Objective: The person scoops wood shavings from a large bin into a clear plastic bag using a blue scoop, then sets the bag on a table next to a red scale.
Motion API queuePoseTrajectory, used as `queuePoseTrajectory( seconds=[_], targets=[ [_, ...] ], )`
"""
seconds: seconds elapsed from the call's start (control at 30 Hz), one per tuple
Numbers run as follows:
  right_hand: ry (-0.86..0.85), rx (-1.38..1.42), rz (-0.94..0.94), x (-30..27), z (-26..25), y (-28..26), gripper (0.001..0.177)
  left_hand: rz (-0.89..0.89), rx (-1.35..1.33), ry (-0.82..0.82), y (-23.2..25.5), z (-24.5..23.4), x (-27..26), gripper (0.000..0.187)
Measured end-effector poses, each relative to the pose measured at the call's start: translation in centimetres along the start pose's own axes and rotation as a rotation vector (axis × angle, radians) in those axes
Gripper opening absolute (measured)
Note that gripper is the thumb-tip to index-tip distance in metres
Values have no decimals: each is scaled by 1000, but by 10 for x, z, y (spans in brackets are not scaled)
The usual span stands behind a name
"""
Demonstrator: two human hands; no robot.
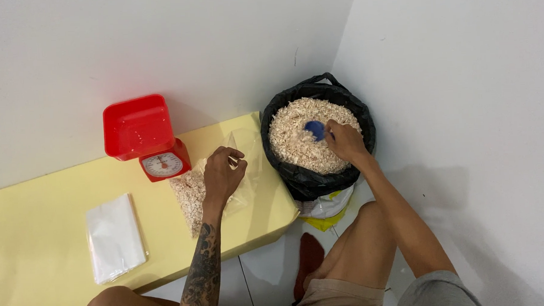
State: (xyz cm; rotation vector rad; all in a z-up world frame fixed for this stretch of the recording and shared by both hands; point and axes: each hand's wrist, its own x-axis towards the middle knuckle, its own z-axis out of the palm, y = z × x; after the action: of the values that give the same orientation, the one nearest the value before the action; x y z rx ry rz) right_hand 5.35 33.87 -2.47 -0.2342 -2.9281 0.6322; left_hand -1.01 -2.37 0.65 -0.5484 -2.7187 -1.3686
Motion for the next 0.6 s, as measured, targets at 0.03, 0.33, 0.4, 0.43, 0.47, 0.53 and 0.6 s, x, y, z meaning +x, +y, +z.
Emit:
queuePoseTrajectory(
  seconds=[0.03, 0.33, 0.4, 0.43, 0.47, 0.53, 0.6],
  targets=[
    [0, -1, 0, 7, 4, 11, 18, 0, -1, 0, 1, 0, 0, 14],
    [120, -290, 169, 22, 12, 19, 31, 17, 9, -5, 4, -4, 1, 14],
    [38, -203, 117, 19, 25, 12, 24, -11, 9, -17, 3, -3, 0, 15],
    [35, -201, 116, 20, 27, 13, 24, -14, 10, -18, 4, -3, 0, 15],
    [41, -106, 117, 21, 29, 13, 21, -13, 7, -19, 4, -3, 0, 15],
    [45, -8, 123, 21, 32, 21, 20, -14, 8, -24, 6, -5, -2, 16],
    [60, 260, 205, 26, 28, 34, 23, -18, 8, -17, 10, -7, -1, 17]
  ],
)
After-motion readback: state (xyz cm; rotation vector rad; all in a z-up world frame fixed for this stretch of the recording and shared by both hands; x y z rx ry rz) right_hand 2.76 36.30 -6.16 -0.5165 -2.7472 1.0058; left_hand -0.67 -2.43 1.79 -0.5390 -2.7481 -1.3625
